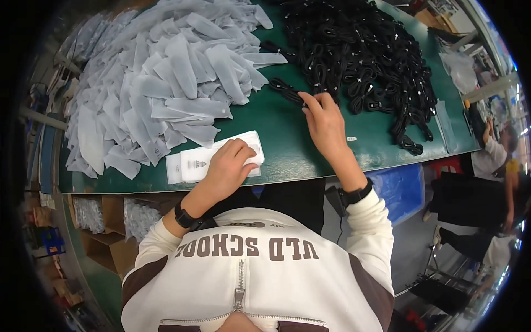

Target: The person packages black cables by hand, sliding each cable into a white plastic bag and placing it onto a pile. They repeat this process multiple times, occasionally adjusting the piles of bags and cables on the table.

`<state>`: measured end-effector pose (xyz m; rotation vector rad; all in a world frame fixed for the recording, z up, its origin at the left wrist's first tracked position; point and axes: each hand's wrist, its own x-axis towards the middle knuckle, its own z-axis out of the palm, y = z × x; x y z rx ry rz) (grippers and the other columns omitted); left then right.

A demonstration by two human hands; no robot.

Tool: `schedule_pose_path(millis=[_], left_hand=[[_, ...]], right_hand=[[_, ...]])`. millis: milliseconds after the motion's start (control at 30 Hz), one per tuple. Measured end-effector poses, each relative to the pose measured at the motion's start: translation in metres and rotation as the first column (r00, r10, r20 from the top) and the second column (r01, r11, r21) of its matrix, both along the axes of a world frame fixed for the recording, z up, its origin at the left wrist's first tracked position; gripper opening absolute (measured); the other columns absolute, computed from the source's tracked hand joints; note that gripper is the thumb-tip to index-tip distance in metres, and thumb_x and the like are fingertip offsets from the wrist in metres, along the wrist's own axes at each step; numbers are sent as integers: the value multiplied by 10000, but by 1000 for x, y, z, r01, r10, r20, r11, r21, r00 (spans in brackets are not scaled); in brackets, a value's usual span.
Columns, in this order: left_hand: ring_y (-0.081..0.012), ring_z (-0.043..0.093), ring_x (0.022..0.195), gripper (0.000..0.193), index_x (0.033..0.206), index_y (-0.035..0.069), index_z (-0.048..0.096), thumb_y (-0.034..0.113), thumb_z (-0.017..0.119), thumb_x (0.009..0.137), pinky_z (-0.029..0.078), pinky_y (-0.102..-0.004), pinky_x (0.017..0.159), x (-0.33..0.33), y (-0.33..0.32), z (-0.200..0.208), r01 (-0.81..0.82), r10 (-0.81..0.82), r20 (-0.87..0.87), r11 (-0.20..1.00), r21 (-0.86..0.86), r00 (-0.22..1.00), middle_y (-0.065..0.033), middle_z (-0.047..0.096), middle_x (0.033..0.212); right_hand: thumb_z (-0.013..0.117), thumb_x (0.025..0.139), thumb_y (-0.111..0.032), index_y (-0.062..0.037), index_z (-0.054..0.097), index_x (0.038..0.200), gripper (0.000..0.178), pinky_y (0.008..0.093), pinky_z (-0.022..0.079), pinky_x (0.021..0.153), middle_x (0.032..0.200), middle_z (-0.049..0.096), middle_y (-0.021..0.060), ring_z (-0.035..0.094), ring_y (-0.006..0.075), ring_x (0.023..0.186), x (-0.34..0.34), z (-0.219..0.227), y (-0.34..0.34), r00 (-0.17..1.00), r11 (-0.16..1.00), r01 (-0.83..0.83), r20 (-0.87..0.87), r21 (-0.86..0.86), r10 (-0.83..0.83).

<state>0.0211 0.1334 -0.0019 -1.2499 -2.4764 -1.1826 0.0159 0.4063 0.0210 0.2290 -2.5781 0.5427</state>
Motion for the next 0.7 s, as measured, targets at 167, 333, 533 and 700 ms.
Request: schedule_pose_path(millis=[167, 333, 533, 700], left_hand=[[-314, 598, 804, 130, 894, 7, 613, 23, 723, 826, 492, -381, 703, 0, 3, -8, -66, 66, 39, 998, 3, 997, -116, 589, 873], [-273, 583, 737, 91, 902, 5, 600, -14, 676, 855, 487, -339, 670, 1, 2, 2, -134, 98, 304, 986, 99, 948, -103, 587, 847], [-241, 567, 745, 87, 903, -1, 584, -34, 655, 864, 480, -317, 664, -2, 0, 3, -188, 109, 434, 972, 143, 894, -98, 589, 873], [-272, 566, 843, 118, 898, 7, 568, -27, 669, 848, 482, -353, 707, -3, 4, 15, 58, -84, 125, 979, 198, 989, -111, 586, 933]], right_hand=[[684, 874, 8, -21, 643, 1255, 384, 354, 509, 686, 938, 598, 141, 621, 301, 781, 42, 14, -26, 971, 905, -56, 187, -421, 147], [694, 868, 7, -32, 645, 1270, 408, 338, 492, 633, 910, 597, 134, 614, 275, 727, 70, 14, -42, 944, 910, -225, 153, -349, 292], [716, 857, -11, -39, 664, 1239, 386, 332, 486, 655, 925, 611, 123, 612, 263, 716, 76, 11, -41, 915, 927, -326, 186, -186, 359], [723, 862, -29, -42, 689, 1177, 317, 347, 491, 674, 907, 616, 108, 611, 256, 704, 74, 1, -44, 867, 854, -224, 304, -470, 395]])
